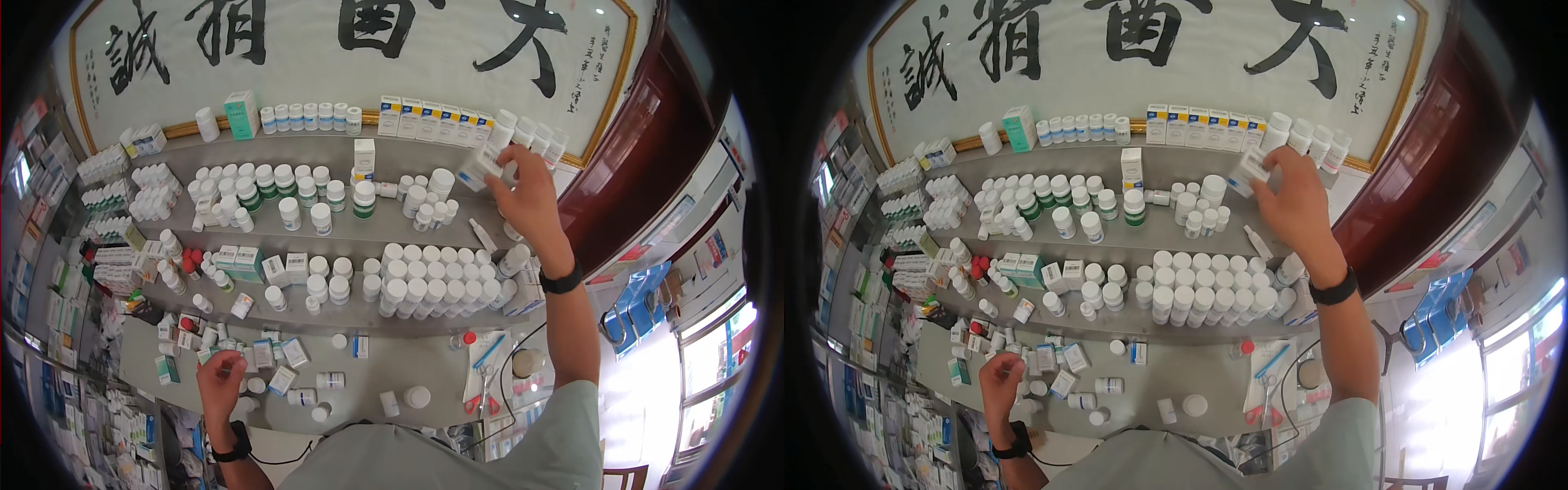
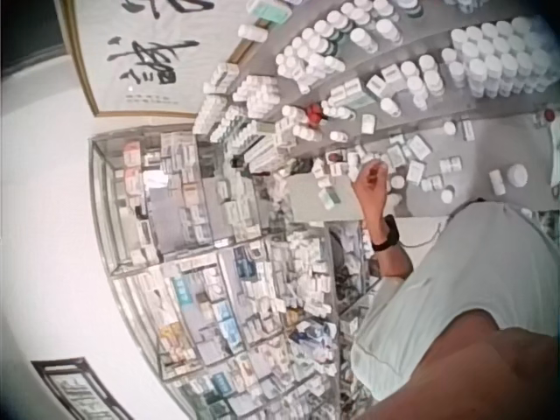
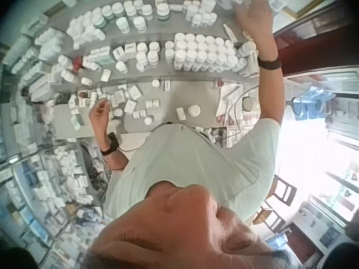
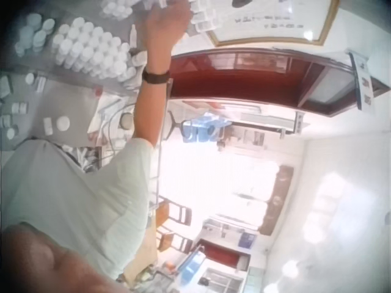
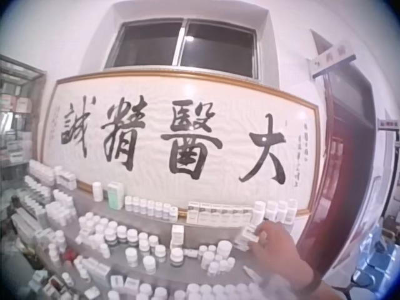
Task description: Organizing and checking various medicine bottles and boxes on a pharmacy counter.
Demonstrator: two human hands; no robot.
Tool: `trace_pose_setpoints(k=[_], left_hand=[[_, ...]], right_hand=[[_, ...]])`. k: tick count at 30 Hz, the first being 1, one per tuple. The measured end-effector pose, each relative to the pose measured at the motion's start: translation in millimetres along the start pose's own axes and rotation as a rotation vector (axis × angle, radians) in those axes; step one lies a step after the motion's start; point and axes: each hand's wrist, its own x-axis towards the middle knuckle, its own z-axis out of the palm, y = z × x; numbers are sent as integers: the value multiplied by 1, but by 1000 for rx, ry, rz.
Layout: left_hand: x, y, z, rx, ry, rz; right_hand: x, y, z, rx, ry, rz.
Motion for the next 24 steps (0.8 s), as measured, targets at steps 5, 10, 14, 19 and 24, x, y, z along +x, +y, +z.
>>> trace_pose_setpoints(k=[5, 10, 14, 19, 24], left_hand=[[5, -4, 4, 6, -24, -21], [4, -1, 6, -12, -9, 20], [0, 0, 0, -25, 5, 19], [1, -6, -3, -41, 4, 19], [2, -10, -4, -63, 16, 4]], right_hand=[[2, -38, 2, 329, -246, 33], [-5, -56, 33, 313, -315, -186], [-1, -66, 45, 241, -439, -133], [0, -63, 59, 280, -410, -201], [19, -35, 45, 321, -263, -48]])
